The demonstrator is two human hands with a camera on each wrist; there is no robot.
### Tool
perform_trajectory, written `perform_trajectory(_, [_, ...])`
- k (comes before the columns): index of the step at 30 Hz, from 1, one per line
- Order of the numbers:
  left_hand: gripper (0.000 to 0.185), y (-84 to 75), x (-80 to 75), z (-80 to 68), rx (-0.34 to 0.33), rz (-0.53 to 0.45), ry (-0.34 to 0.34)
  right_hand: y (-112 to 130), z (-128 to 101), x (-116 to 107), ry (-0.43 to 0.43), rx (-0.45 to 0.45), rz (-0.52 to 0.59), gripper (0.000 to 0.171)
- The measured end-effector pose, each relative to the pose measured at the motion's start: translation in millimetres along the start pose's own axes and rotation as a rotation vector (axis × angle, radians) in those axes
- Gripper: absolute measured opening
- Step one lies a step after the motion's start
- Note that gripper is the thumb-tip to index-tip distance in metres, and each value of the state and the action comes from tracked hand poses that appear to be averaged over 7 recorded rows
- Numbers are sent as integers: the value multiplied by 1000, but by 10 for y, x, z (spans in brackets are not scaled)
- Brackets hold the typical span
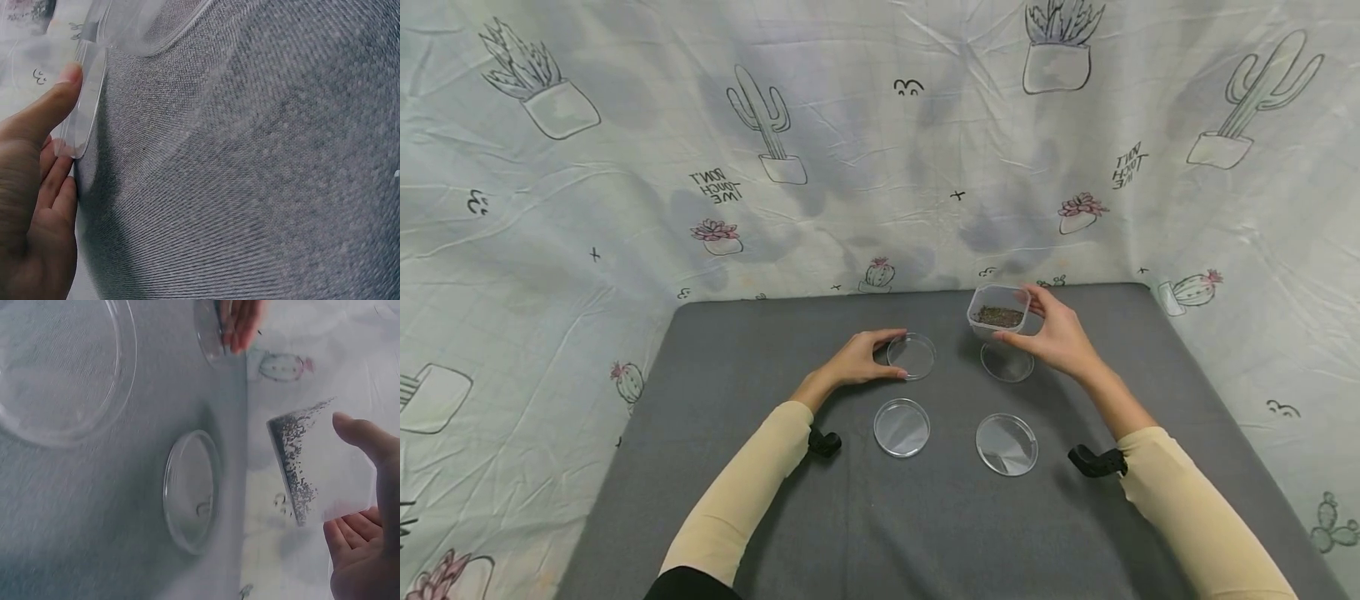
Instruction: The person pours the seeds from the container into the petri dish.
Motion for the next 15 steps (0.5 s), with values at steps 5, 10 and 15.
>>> perform_trajectory(5, [85, 0, -3, 6, 8, 3, -5, 160, 110, 138, 13, -58, -48, 99])
perform_trajectory(10, [85, 14, 1, 12, 9, -9, -2, 295, 185, 271, 44, -96, -94, 100])
perform_trajectory(15, [86, 8, -2, 11, 3, -5, -5, 377, 229, 396, 63, -146, -138, 99])
Point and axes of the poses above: each hand's wrist, its own z-axis towards the middle knuckle, its own x-axis out of the palm, y = z × x, the point moved 3 cm from there along z, towards the middle knuckle, and after that the axes turned 2 degrees about -x, right-handed, at the moved point
